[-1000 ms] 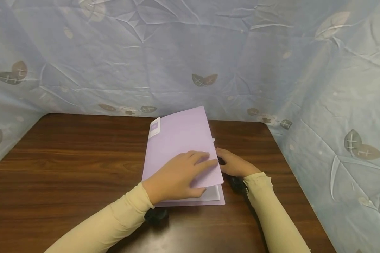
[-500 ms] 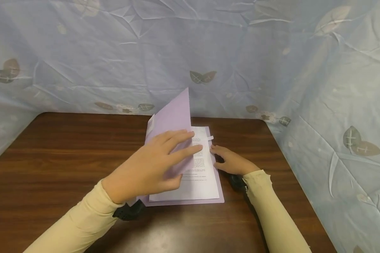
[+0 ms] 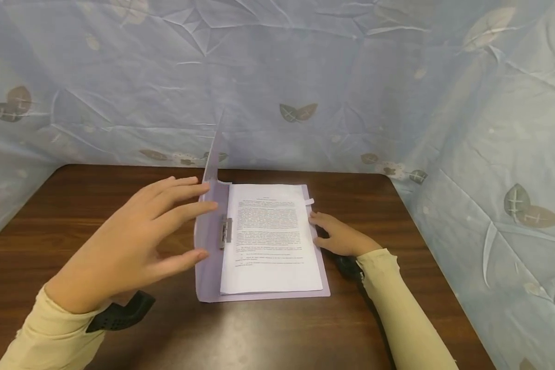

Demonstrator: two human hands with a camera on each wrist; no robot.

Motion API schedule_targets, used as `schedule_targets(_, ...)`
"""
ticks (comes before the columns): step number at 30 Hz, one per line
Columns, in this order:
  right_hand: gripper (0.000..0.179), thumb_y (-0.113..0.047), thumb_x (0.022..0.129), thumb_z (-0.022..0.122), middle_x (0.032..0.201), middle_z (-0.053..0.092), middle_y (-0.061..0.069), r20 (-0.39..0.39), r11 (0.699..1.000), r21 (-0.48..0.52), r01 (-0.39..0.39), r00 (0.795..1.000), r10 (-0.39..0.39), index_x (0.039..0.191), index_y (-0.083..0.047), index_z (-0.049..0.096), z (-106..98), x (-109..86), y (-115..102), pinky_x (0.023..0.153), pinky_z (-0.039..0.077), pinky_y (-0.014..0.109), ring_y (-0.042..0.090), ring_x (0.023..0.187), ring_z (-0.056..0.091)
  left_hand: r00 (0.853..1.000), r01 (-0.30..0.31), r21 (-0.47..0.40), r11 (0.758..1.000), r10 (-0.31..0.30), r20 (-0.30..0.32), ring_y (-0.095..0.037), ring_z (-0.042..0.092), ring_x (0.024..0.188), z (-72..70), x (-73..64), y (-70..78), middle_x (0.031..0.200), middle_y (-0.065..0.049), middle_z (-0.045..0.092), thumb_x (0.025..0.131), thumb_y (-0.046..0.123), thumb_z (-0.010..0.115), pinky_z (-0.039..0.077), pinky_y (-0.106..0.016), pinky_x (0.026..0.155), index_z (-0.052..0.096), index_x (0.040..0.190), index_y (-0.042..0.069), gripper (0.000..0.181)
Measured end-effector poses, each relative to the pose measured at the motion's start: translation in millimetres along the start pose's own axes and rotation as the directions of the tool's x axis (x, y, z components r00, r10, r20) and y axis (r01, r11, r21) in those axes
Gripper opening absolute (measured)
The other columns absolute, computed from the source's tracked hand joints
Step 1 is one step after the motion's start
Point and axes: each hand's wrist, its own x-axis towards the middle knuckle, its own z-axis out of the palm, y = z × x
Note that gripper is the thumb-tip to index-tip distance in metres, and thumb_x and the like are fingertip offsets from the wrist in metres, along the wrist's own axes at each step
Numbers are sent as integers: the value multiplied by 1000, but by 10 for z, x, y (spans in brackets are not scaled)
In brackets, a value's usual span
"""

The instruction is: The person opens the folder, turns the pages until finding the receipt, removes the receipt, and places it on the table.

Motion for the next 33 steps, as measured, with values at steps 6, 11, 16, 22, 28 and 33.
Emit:
schedule_targets(6,68,-16,101,62,169,23,21,-10,1000,13,20,1000,-20,157,7,33,11,-20,47,124,20,56,39,157,20,997,72,45,996,-71,-38,-39,58,121,-224,-203,-100,131,-17,64,96,70,54,26,-22,119,69,131,6,75)
schedule_targets(11,68,-15,101,61,169,22,23,-13,999,26,21,1000,-20,158,8,31,7,-45,82,124,20,58,41,156,19,978,206,114,972,-207,1,-36,59,121,-367,-401,-224,131,-13,65,87,72,65,37,-21,104,73,126,10,73)
schedule_targets(16,68,-16,101,61,168,22,24,-16,1000,26,13,1000,-12,158,7,31,-12,-56,90,124,19,59,42,156,18,870,435,236,869,-473,141,-37,58,123,-483,-654,-324,142,-12,60,74,48,90,43,-45,91,68,134,14,72)
schedule_targets(22,68,-15,101,63,168,22,25,-22,999,35,13,1000,-13,157,8,33,-25,-73,110,124,19,59,43,156,17,636,595,329,733,-680,365,-59,46,128,-406,-963,-531,141,-35,52,86,56,79,37,-69,100,53,146,1,85)
schedule_targets(28,69,-17,101,63,169,21,23,-14,1000,28,14,1000,-14,158,6,32,0,-59,137,124,19,58,41,157,17,556,558,408,722,-691,462,-60,55,113,-38,-1062,-673,116,-39,61,83,57,79,42,-70,96,58,135,-10,87)
schedule_targets(33,69,-17,101,64,169,23,23,-18,1000,9,6,1000,-6,158,6,33,13,-48,136,124,19,58,41,157,18,542,547,380,746,-661,519,-60,53,115,355,-1018,-749,117,-39,58,79,52,83,45,-70,95,63,126,-9,79)
